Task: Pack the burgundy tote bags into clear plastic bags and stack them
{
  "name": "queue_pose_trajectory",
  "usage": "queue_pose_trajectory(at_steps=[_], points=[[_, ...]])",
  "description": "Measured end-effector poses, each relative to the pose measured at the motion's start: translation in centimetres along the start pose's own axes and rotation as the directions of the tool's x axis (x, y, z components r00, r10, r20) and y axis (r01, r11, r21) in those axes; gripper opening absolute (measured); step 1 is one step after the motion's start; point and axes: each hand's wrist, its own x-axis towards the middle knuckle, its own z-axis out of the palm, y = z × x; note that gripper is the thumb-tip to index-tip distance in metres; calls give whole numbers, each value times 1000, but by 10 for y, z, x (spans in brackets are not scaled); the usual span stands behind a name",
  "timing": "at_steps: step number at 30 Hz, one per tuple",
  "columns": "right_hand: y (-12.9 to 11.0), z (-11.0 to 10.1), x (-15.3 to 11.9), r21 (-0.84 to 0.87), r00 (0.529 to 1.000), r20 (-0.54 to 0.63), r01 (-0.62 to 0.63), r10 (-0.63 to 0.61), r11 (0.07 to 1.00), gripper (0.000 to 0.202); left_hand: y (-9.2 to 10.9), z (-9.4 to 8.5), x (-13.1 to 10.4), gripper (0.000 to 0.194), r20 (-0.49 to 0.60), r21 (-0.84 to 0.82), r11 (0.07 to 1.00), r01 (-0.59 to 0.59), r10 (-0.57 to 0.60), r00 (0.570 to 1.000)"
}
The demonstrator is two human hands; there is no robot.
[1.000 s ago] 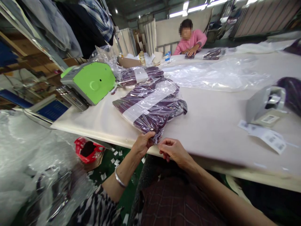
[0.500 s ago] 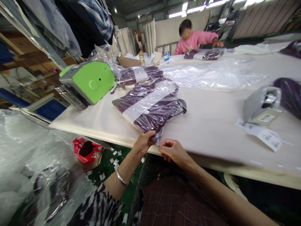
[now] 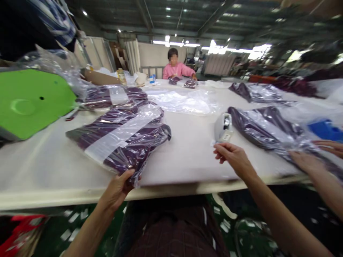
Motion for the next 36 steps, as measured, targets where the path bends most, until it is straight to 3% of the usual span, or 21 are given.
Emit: queue_pose_trajectory(at_steps=[1,3,4,5,7,9,12,16,21,29,36], points=[[4,-30,15,-53,980,-195,42,-51,998,39,1,0,2,17,-2,10,1000,3,-2,1000],[12,-83,43,-240,865,-472,57,-168,969,32,1,-1,3,19,-14,26,1000,2,-2,1000],[17,-103,56,-323,817,-541,17,-200,946,27,1,-1,4,21,-18,33,999,-1,2,1000],[21,-117,67,-349,802,-571,-42,-177,936,23,1,-1,4,24,-20,40,999,-6,7,1000],[30,-130,89,-245,840,-542,-162,4,956,16,-1,-4,5,33,-9,57,998,-21,22,1000],[36,-125,107,-61,886,-417,-250,203,966,20,-5,-8,7,41,10,83,996,-36,35,999],[41,-103,129,52,905,-309,-290,292,955,24,-10,-14,12,44,19,115,991,-66,64,998],[42,-81,150,90,881,-344,-314,325,945,24,-13,-17,15,45,-4,126,990,-65,66,998],[36,-69,160,113,850,-421,-297,317,948,16,-10,-14,12,46,-27,120,991,-52,56,998],[26,-75,133,144,838,-518,-112,171,983,15,-4,-5,5,40,-19,113,992,-54,56,998],[59,-58,105,83,874,-438,-192,209,978,17,1,1,2,37,-29,107,993,-45,48,998]])
